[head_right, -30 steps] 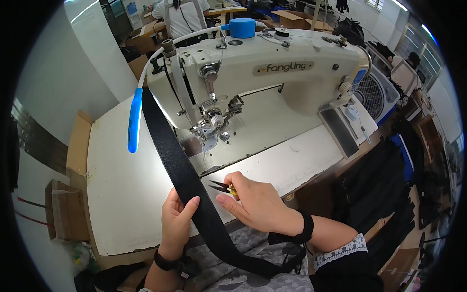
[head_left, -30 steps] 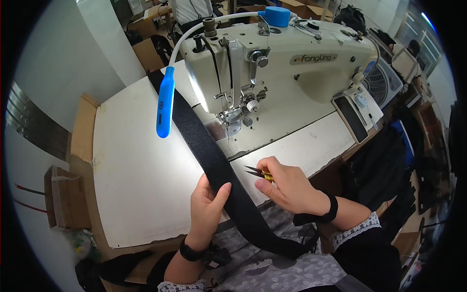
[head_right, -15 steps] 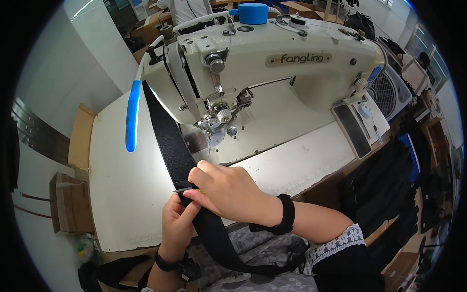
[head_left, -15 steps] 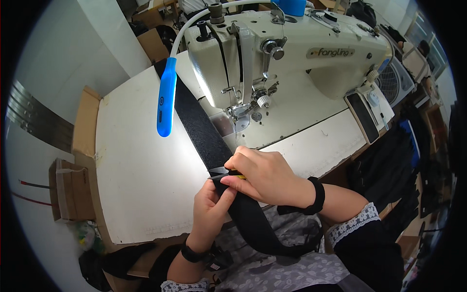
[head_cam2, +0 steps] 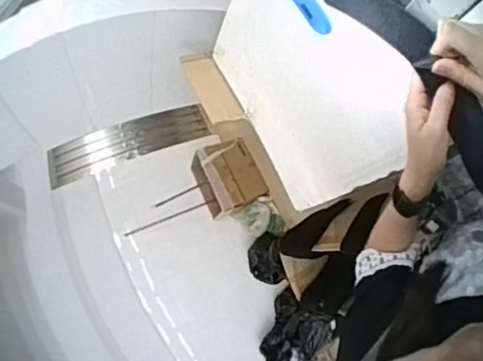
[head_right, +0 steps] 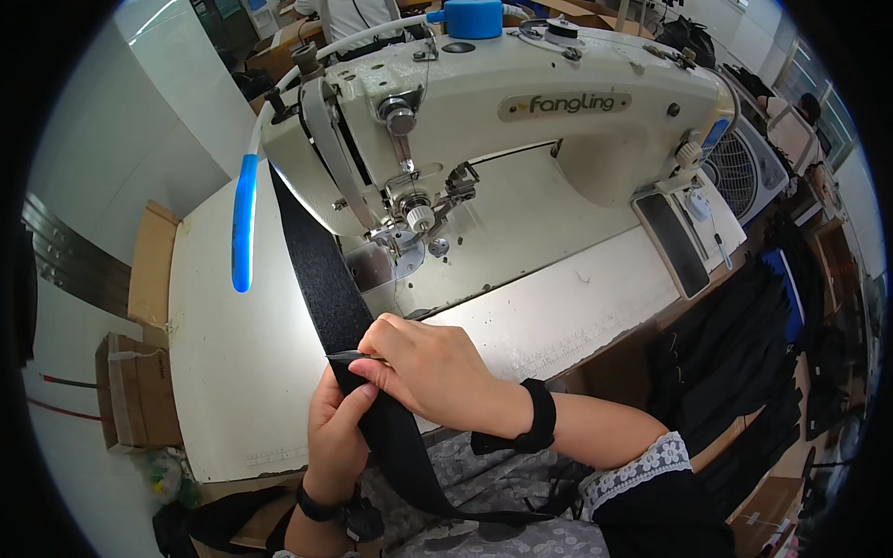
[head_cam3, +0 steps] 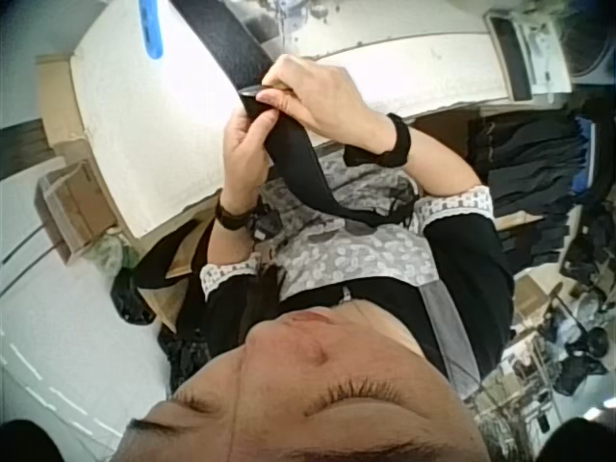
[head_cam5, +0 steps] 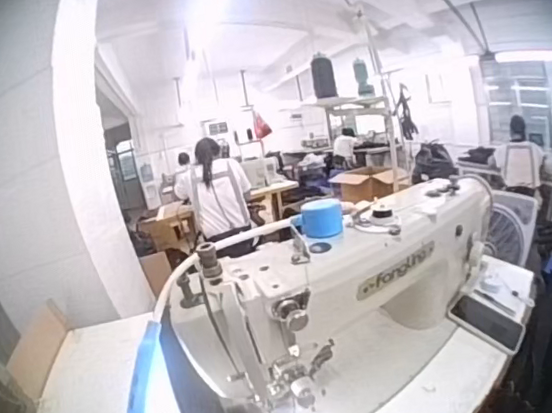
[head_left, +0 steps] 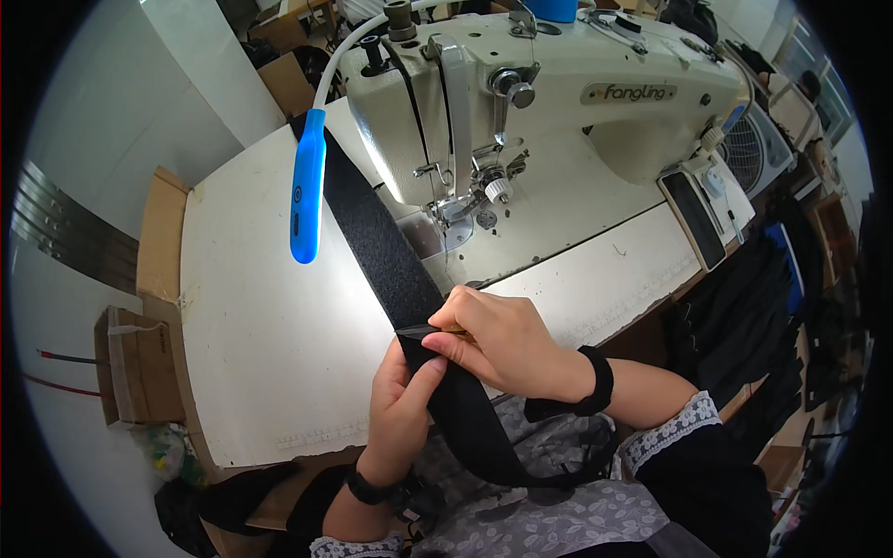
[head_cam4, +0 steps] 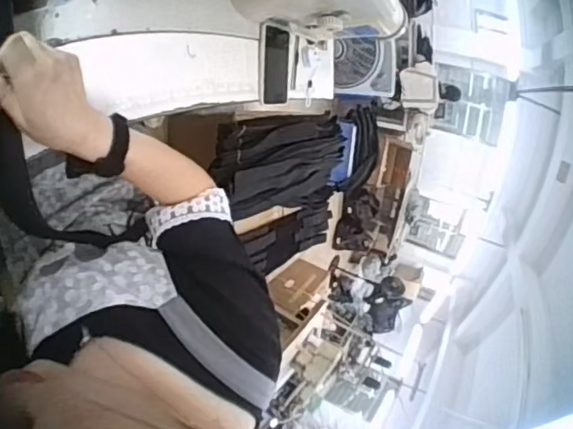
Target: The person aligns a black webbing strap under the presser foot of a sewing machine and sews a straight seam along its length. After sewing, the person uses a yellow utility knife to trim the excess thread from the strap.
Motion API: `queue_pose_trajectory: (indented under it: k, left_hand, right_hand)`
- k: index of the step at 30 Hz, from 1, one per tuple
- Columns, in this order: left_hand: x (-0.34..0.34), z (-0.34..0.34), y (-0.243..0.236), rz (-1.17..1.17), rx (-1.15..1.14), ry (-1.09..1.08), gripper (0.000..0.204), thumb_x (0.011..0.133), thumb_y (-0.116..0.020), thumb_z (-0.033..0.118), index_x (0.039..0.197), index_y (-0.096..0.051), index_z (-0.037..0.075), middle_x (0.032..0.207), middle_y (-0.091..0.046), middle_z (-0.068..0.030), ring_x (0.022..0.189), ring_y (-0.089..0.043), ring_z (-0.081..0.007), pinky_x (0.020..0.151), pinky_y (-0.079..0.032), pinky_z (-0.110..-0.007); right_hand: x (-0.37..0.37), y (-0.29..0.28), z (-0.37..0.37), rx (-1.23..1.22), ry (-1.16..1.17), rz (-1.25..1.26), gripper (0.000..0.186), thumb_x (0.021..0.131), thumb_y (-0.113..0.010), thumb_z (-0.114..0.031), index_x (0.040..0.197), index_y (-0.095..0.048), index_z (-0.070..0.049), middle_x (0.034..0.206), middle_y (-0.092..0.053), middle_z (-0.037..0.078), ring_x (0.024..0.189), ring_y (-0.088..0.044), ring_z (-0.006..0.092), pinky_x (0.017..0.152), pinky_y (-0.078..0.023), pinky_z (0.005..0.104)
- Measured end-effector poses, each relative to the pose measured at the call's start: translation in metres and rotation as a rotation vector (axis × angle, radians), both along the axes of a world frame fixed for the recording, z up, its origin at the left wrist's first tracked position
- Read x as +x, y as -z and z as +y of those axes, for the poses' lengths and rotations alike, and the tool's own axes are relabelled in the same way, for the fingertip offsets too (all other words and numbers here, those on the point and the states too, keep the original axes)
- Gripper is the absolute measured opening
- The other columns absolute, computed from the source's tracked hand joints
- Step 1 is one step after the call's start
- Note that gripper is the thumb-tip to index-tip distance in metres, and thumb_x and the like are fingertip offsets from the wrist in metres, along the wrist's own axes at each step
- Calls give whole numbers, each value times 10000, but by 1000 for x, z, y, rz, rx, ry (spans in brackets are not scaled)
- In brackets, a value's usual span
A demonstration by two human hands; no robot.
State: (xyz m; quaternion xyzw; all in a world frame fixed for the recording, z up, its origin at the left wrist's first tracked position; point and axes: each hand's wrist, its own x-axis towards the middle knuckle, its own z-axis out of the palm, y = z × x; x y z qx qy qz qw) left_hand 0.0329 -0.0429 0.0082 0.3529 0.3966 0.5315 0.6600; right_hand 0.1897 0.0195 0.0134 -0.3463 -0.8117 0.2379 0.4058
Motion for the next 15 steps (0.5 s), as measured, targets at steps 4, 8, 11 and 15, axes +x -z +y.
queue_pose_trajectory:
  k: [4, 8, 11, 15]
  left_hand:
    - [12, 2, -9, -149, -75, -73, 263, 981, -444, 92, 1191, -550, -26, 1097, -624, -95, 1024, -603, -149, 911, -489, -294]
    - [12, 0, -3, -14, 1, -131, 305, 983, -408, 153, 1162, -559, -42, 1070, -632, -101, 1018, -611, -169, 917, -486, -310]
    - [6, 0, -5, -76, 58, -84, 310, 1018, -420, 131, 1224, -546, -64, 1125, -625, -96, 1013, -596, -135, 896, -472, -275]
    - [-3, 0, -6, -2, 14, 3, 343, 1028, -431, 157, 1251, -553, -74, 1124, -638, -96, 1008, -599, -131, 897, -465, -268]
  right_hand:
    - [-3, 7, -4, -57, 42, 69, 259, 913, -680, -285, 945, -554, -61, 807, -611, 60, 649, -638, 220, 547, -485, 319]
    - [-1, 5, -3, 9, 66, 72, 284, 912, -674, -317, 954, -552, -64, 841, -610, 57, 673, -647, 220, 554, -497, 320]
    - [8, -7, 4, -4, 21, 9, 288, 902, -684, -318, 973, -559, -68, 857, -599, 53, 674, -644, 227, 552, -497, 327]
    - [18, -17, 21, 154, -110, -104, 287, 880, -694, -316, 957, -549, -82, 857, -574, 49, 693, -633, 224, 558, -494, 331]
